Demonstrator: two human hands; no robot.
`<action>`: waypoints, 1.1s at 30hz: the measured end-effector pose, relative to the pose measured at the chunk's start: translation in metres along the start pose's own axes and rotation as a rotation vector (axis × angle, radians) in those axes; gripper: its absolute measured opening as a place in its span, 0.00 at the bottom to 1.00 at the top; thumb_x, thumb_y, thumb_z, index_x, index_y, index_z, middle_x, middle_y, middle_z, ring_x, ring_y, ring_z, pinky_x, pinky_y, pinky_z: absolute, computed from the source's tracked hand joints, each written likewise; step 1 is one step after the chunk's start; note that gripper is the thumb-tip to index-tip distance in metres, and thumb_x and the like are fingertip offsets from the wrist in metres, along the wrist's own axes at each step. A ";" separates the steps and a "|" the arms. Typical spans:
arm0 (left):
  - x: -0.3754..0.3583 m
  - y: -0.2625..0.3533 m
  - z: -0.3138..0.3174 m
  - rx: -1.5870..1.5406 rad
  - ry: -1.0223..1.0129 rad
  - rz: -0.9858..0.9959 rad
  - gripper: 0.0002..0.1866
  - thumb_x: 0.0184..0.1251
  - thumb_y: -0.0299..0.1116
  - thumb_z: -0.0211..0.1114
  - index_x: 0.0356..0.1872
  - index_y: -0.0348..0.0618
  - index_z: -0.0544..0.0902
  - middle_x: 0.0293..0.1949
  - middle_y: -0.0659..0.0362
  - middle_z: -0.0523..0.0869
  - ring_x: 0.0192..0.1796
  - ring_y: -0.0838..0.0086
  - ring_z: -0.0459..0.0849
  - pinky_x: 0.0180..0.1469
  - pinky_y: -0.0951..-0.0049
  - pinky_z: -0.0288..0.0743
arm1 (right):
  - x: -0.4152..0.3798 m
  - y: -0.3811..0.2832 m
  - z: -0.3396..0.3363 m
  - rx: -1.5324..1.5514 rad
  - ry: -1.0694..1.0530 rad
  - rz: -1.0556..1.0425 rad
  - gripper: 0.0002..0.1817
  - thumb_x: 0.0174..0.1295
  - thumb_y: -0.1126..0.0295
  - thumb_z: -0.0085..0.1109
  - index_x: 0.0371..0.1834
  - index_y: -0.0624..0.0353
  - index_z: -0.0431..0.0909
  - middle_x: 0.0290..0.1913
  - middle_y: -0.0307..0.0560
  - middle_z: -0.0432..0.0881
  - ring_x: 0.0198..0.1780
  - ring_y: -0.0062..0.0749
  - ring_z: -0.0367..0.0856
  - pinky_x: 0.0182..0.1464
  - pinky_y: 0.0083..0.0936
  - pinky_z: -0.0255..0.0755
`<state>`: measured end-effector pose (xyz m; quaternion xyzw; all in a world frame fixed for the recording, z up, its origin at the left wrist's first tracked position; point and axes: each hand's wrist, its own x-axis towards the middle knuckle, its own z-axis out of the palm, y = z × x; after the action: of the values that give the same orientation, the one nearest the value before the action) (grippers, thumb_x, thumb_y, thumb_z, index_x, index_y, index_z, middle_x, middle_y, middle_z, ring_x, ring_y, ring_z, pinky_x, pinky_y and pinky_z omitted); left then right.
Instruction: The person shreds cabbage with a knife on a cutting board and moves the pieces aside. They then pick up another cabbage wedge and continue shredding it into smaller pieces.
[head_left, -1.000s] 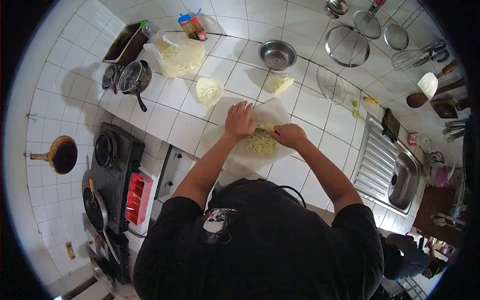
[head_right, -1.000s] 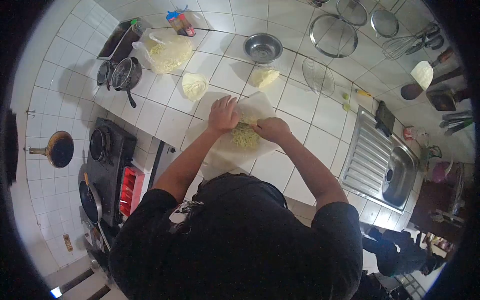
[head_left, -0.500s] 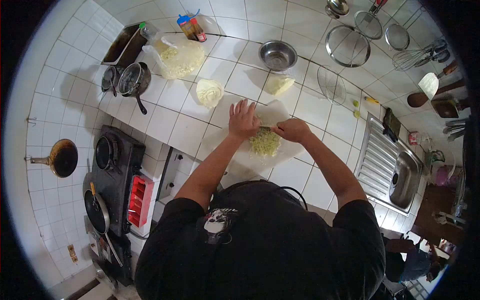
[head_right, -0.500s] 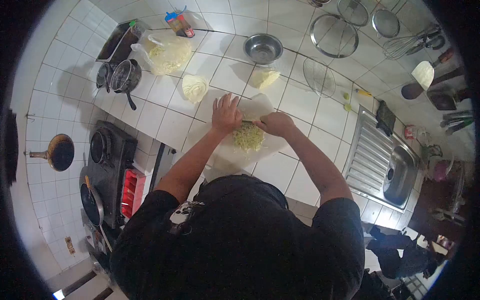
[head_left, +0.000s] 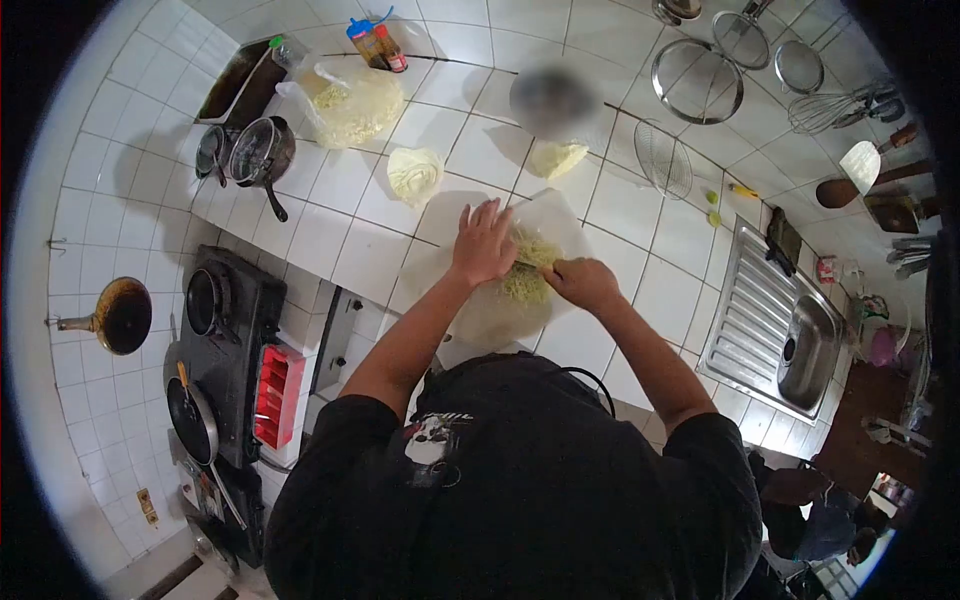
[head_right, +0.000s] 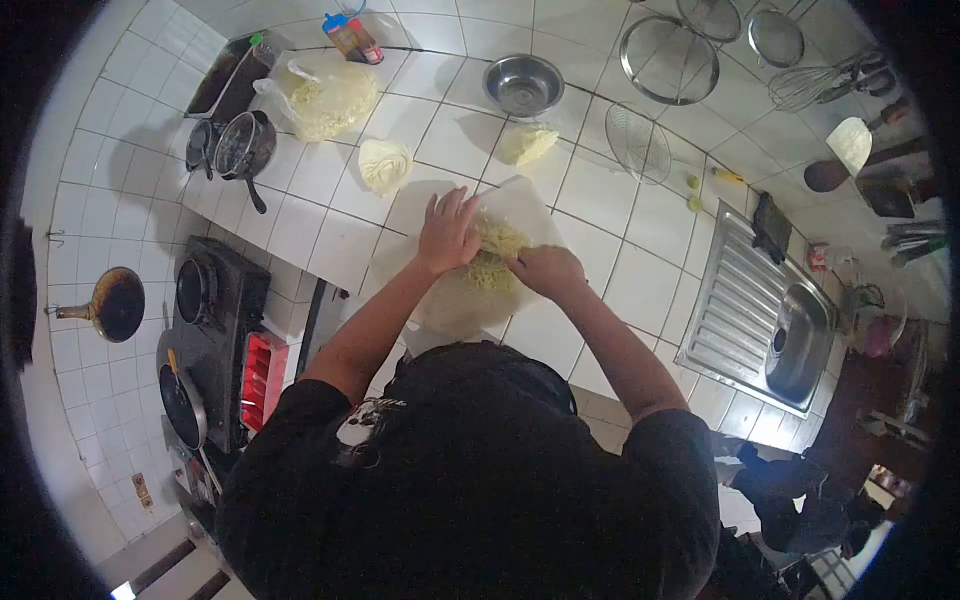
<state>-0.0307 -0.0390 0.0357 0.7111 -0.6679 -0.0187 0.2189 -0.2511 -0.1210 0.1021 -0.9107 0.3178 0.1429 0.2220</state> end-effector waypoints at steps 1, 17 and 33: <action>0.003 0.000 -0.003 0.035 -0.040 0.034 0.33 0.65 0.41 0.59 0.72 0.41 0.70 0.71 0.41 0.70 0.74 0.46 0.68 0.77 0.37 0.54 | -0.002 0.002 0.009 0.039 0.022 0.037 0.33 0.76 0.40 0.41 0.39 0.55 0.88 0.34 0.56 0.89 0.40 0.54 0.89 0.46 0.51 0.82; 0.000 -0.008 0.009 0.009 0.053 0.034 0.32 0.61 0.40 0.60 0.68 0.43 0.74 0.67 0.45 0.75 0.73 0.49 0.70 0.76 0.40 0.58 | -0.004 -0.004 0.002 0.070 0.013 0.077 0.34 0.76 0.39 0.42 0.38 0.58 0.88 0.35 0.59 0.89 0.41 0.54 0.90 0.47 0.52 0.82; 0.006 -0.018 0.003 -0.040 -0.053 0.202 0.32 0.62 0.40 0.59 0.70 0.43 0.74 0.69 0.48 0.74 0.74 0.53 0.70 0.78 0.41 0.56 | -0.027 -0.037 0.011 0.170 0.115 0.114 0.33 0.77 0.43 0.41 0.37 0.62 0.86 0.31 0.63 0.87 0.38 0.58 0.89 0.45 0.53 0.82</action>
<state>-0.0144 -0.0450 0.0288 0.6348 -0.7413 -0.0287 0.2162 -0.2493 -0.0759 0.1145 -0.8757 0.3923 0.0755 0.2712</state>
